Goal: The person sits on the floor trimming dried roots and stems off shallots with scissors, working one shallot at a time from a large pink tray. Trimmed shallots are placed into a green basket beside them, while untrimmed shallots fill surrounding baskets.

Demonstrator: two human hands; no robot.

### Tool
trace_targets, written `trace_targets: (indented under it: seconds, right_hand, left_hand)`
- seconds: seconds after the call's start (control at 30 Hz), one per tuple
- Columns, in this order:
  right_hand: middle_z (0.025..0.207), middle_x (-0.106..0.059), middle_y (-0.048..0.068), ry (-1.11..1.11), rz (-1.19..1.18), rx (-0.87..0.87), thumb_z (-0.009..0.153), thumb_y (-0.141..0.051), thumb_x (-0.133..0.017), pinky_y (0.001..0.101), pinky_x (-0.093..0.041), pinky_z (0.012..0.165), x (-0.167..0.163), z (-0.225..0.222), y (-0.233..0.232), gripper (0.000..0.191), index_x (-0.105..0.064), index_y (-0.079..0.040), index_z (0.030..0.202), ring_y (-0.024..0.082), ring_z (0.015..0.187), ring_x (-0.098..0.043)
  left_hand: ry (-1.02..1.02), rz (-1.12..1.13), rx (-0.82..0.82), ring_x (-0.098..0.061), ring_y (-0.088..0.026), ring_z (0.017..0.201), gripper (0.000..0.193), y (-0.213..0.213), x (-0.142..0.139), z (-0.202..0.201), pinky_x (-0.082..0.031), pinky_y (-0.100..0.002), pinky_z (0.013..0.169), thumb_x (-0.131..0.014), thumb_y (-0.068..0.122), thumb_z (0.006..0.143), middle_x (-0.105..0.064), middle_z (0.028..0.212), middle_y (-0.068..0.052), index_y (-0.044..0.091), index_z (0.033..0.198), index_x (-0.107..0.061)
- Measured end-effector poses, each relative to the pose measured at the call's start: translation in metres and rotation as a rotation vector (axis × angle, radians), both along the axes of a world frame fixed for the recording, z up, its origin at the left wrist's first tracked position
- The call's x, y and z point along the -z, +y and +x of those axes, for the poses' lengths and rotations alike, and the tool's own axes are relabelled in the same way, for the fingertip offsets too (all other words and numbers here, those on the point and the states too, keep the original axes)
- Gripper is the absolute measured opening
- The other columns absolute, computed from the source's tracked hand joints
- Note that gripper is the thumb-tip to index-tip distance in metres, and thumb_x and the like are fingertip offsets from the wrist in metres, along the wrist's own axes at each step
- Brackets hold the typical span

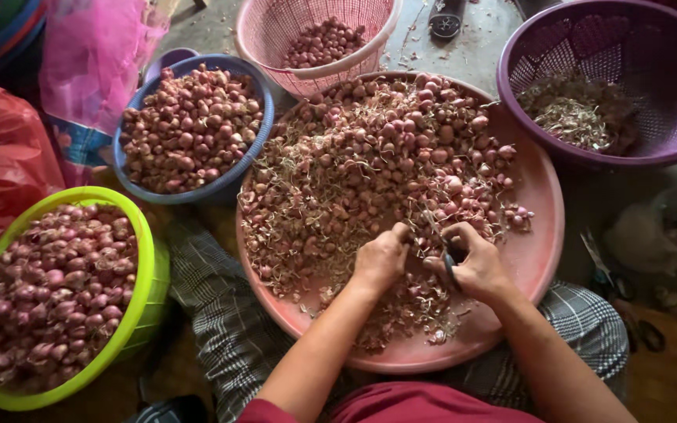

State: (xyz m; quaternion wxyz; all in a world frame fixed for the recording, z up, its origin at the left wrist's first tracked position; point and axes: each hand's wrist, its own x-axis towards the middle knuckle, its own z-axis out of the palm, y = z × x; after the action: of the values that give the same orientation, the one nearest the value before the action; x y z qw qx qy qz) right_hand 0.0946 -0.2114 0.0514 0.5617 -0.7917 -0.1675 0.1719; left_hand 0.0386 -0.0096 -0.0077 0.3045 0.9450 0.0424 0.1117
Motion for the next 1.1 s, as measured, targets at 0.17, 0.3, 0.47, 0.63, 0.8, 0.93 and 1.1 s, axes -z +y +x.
trace_targets:
  seconds: [0.17, 0.3, 0.47, 0.63, 0.8, 0.93, 1.1]
  right_hand:
    - [0.078, -0.066, 0.001, 0.042, -0.034, 0.008, 0.072, -0.023, -0.092, 0.0265, -0.050, 0.061, -0.004, 0.000, -0.002, 0.052, -0.063, -0.007, 0.112, 0.009, 0.070, -0.058]
    - [0.079, -0.065, 0.003, 0.019, -0.012, 0.012, 0.075, -0.023, -0.090, 0.0265, -0.051, 0.061, -0.004, 0.002, -0.004, 0.048, -0.063, -0.005, 0.111, 0.009, 0.071, -0.060]
    - [0.089, -0.070, 0.005, -0.001, 0.112, 0.052, 0.074, -0.016, -0.090, 0.0273, -0.054, 0.068, -0.009, 0.003, -0.008, 0.051, -0.060, -0.003, 0.114, 0.012, 0.078, -0.064]
    - [0.107, -0.072, 0.005, 0.144, 0.542, -0.092, 0.080, -0.007, -0.082, 0.0281, -0.061, 0.080, -0.006, -0.003, -0.001, 0.052, -0.052, -0.005, 0.122, 0.013, 0.095, -0.070]
    - [0.096, -0.074, 0.011, 0.231, 0.596, -0.164, 0.081, -0.003, -0.081, 0.0261, -0.057, 0.058, 0.005, 0.002, -0.005, 0.050, -0.055, -0.003, 0.123, 0.015, 0.074, -0.069]
    - [0.091, -0.071, 0.011, 0.241, 0.520, -0.113, 0.084, -0.003, -0.081, 0.0248, -0.053, 0.051, 0.009, 0.000, -0.009, 0.048, -0.055, -0.003, 0.124, 0.013, 0.066, -0.065]
    - [0.101, -0.073, 0.008, -0.103, 0.313, -0.156, 0.083, -0.010, -0.082, 0.0285, -0.065, 0.079, -0.010, 0.001, -0.007, 0.048, -0.054, -0.006, 0.122, 0.016, 0.093, -0.073]
  left_hand:
    - [0.023, 0.090, -0.014, -0.070, -0.041, 0.077, 0.025, -0.002, 0.002, 0.008, -0.056, -0.054, 0.067, -0.064, 0.018, 0.096, -0.070, 0.089, -0.016, 0.015, 0.119, -0.055]
    - [0.091, 0.181, -0.001, -0.070, -0.042, 0.078, 0.030, 0.012, 0.009, 0.020, -0.056, -0.055, 0.066, -0.063, 0.015, 0.092, -0.070, 0.091, -0.017, 0.018, 0.122, -0.057]
    - [0.167, -0.192, -0.011, -0.067, -0.033, 0.077, 0.026, 0.021, 0.003, 0.021, -0.055, -0.048, 0.068, -0.070, 0.021, 0.097, -0.071, 0.086, -0.015, 0.016, 0.121, -0.062]
    - [0.221, -1.463, 0.182, -0.064, -0.007, 0.077, 0.021, 0.008, -0.014, -0.005, -0.054, -0.024, 0.065, -0.063, 0.014, 0.103, -0.070, 0.089, 0.000, 0.011, 0.124, -0.059]
    - [0.309, -1.635, 0.267, -0.057, -0.003, 0.063, 0.019, -0.009, -0.019, -0.019, -0.040, -0.018, 0.046, -0.061, 0.014, 0.102, -0.069, 0.086, 0.000, 0.012, 0.121, -0.058]
    - [0.347, -1.581, 0.329, -0.049, -0.001, 0.052, 0.016, -0.014, -0.017, -0.020, -0.036, -0.016, 0.042, -0.061, 0.019, 0.109, -0.060, 0.075, 0.001, 0.012, 0.122, -0.057]
    - [0.293, -1.618, 0.234, -0.057, -0.006, 0.062, 0.017, -0.007, -0.029, -0.024, -0.044, -0.021, 0.048, -0.062, 0.016, 0.105, -0.068, 0.088, -0.005, 0.010, 0.120, -0.055]
